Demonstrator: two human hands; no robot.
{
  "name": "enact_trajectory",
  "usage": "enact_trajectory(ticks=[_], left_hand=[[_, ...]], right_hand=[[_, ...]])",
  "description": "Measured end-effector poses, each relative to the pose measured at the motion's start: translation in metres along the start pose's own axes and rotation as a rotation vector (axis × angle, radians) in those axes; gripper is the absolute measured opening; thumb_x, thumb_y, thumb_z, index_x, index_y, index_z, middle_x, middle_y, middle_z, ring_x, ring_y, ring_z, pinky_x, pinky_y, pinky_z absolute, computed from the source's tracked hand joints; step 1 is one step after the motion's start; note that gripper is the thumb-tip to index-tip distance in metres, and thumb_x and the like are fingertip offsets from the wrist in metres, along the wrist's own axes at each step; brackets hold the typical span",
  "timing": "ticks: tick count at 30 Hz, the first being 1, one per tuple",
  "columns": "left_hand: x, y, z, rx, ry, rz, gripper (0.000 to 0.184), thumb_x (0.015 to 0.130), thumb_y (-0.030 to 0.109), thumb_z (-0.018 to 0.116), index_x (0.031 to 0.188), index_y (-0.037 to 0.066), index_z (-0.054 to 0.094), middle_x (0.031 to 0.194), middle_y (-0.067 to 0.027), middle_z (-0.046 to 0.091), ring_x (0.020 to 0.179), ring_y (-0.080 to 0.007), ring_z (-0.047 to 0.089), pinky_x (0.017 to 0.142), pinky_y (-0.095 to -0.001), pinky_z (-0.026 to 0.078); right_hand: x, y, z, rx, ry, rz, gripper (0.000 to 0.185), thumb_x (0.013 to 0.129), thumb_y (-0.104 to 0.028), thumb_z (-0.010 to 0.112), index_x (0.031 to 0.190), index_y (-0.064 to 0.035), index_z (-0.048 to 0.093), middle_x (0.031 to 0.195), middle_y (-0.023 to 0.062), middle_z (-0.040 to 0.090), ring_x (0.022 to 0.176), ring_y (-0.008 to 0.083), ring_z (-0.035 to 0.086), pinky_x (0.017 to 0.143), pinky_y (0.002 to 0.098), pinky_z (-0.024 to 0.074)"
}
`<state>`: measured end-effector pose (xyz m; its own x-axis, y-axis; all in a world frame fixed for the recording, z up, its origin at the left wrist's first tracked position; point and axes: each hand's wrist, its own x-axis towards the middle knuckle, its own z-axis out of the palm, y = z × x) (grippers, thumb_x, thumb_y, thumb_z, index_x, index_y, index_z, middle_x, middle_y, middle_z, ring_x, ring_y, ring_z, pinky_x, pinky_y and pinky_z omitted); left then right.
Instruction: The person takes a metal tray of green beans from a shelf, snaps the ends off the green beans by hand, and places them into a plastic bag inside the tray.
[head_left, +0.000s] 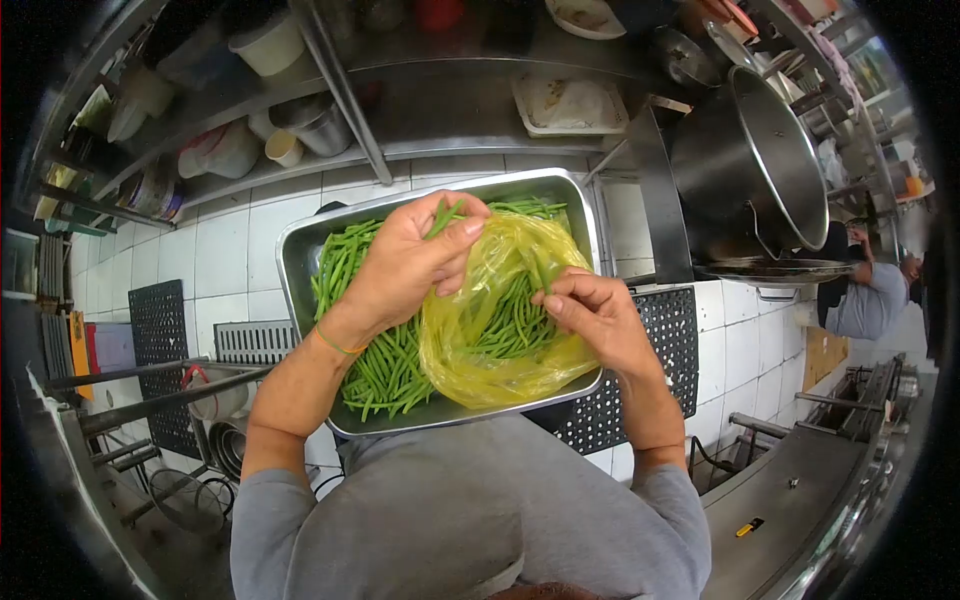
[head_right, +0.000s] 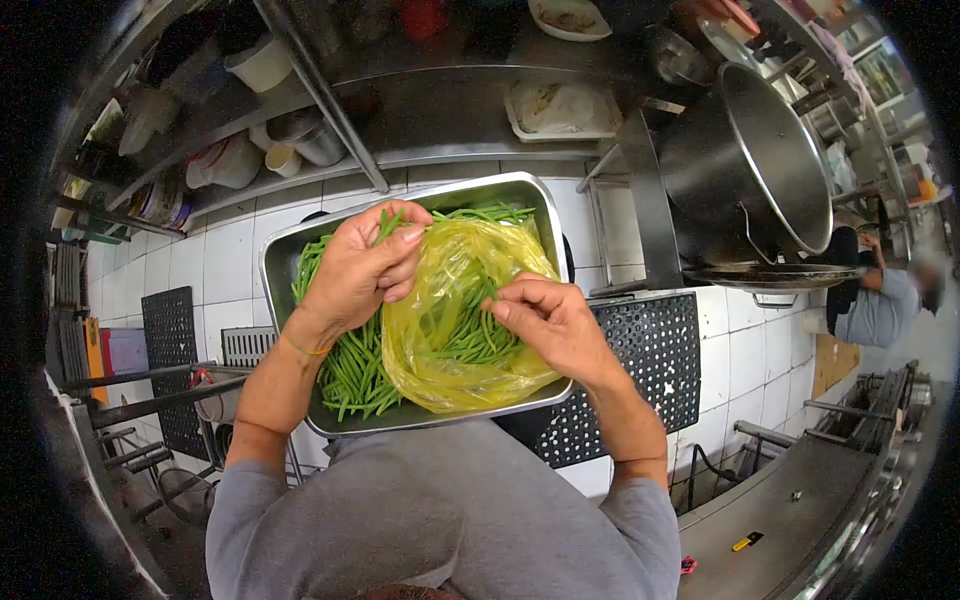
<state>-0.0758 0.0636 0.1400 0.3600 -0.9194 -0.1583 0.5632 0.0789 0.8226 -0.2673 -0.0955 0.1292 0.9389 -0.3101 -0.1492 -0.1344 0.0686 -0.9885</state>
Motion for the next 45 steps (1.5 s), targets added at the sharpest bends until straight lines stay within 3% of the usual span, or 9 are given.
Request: enact_trajectory(ticks=[8,13,17,22,23,31,33,38,45], left_hand=[[-0.002,-0.028,0.023,0.430,-0.073,-0.198,0.035,0.096,0.030,0.064,0.116,0.000,0.064,0.082,0.0009,0.062,0.053,-0.0033,0.046,0.048,-0.0198,0.039],[0.000,-0.019,0.017,0.335,-0.027,-0.237,0.031,0.099,0.030,0.060,0.105,0.000,0.067,0.080,0.0016,0.061,0.060,-0.0035,0.050,0.053,-0.0207,0.042],[0.000,-0.028,0.030,0.462,-0.015,-0.250,0.026,0.100,0.029,0.059,0.107,0.004,0.065,0.069,0.0050,0.056,0.050,-0.0009,0.042,0.045,-0.0188,0.032],[0.006,-0.029,0.032,0.589,0.046,-0.036,0.025,0.100,0.021,0.057,0.105,-0.002,0.064,0.089,-0.0016,0.065,0.083,-0.0064,0.056,0.076,-0.0249,0.049],[0.007,-0.031,0.029,0.517,0.035,-0.036,0.022,0.100,0.028,0.058,0.102,0.006,0.062,0.067,0.0080,0.050,0.050,0.0005,0.039,0.044,-0.0178,0.029],[0.004,-0.025,0.028,0.598,-0.029,-0.001,0.022,0.099,0.022,0.060,0.101,0.001,0.066,0.080,0.0013,0.060,0.070,-0.0043,0.050,0.063,-0.0229,0.041],[0.003,-0.028,0.025,0.641,-0.060,0.018,0.022,0.098,0.019,0.061,0.102,-0.002,0.065,0.090,-0.0038,0.067,0.086,-0.0067,0.056,0.078,-0.0254,0.048],[0.003,-0.024,0.029,1.008,-0.320,-0.093,0.029,0.095,0.027,0.063,0.103,-0.001,0.067,0.070,-0.0165,0.063,0.062,-0.0184,0.059,0.061,-0.0350,0.048],[0.000,-0.023,0.021,1.124,-0.531,-0.221,0.032,0.098,0.033,0.060,0.102,0.002,0.068,0.072,-0.0062,0.064,0.069,-0.0091,0.056,0.064,-0.0281,0.047]], right_hand=[[0.006,0.006,0.007,0.521,-0.065,0.184,0.019,0.095,-0.012,0.063,0.101,0.0047,0.069,0.083,-0.0002,0.060,0.064,0.0059,0.049,0.058,0.0202,0.0393],[0.006,0.018,0.005,-0.202,-0.040,-0.174,0.016,0.096,-0.011,0.061,0.098,0.0013,0.070,0.078,0.0011,0.056,0.068,0.0074,0.048,0.059,0.0235,0.0385],[0.002,0.013,0.007,-0.047,-0.053,-0.015,0.014,0.095,-0.011,0.062,0.098,0.0003,0.070,0.077,0.0026,0.054,0.069,0.0090,0.048,0.060,0.0250,0.0384],[0.005,0.016,0.005,-0.310,0.084,-0.145,0.013,0.093,-0.007,0.063,0.093,0.0038,0.069,0.077,0.0026,0.057,0.073,0.0108,0.052,0.063,0.0274,0.0420],[0.004,0.010,0.004,-0.376,0.100,-0.127,0.009,0.089,-0.004,0.065,0.090,0.0044,0.069,0.077,0.0086,0.060,0.073,0.0184,0.058,0.064,0.0309,0.0451],[-0.025,0.029,0.005,-1.144,-0.163,-0.157,0.013,0.079,-0.011,0.069,0.077,0.0004,0.064,0.084,0.0152,0.057,0.081,0.0357,0.061,0.072,0.0443,0.0514],[-0.025,0.038,0.005,-1.156,-0.163,-0.147,0.013,0.079,-0.011,0.069,0.078,0.0005,0.064,0.084,0.0149,0.057,0.081,0.0354,0.061,0.071,0.0445,0.0510],[-0.026,0.005,0.003,-1.000,-0.111,-0.300,0.012,0.078,-0.010,0.071,0.079,0.0002,0.065,0.080,0.0128,0.056,0.076,0.0331,0.060,0.066,0.0439,0.0494],[-0.022,-0.012,-0.007,-0.841,-0.109,-0.435,0.011,0.079,-0.006,0.072,0.084,-0.0002,0.065,0.079,0.0118,0.054,0.073,0.0312,0.059,0.064,0.0410,0.0495]])
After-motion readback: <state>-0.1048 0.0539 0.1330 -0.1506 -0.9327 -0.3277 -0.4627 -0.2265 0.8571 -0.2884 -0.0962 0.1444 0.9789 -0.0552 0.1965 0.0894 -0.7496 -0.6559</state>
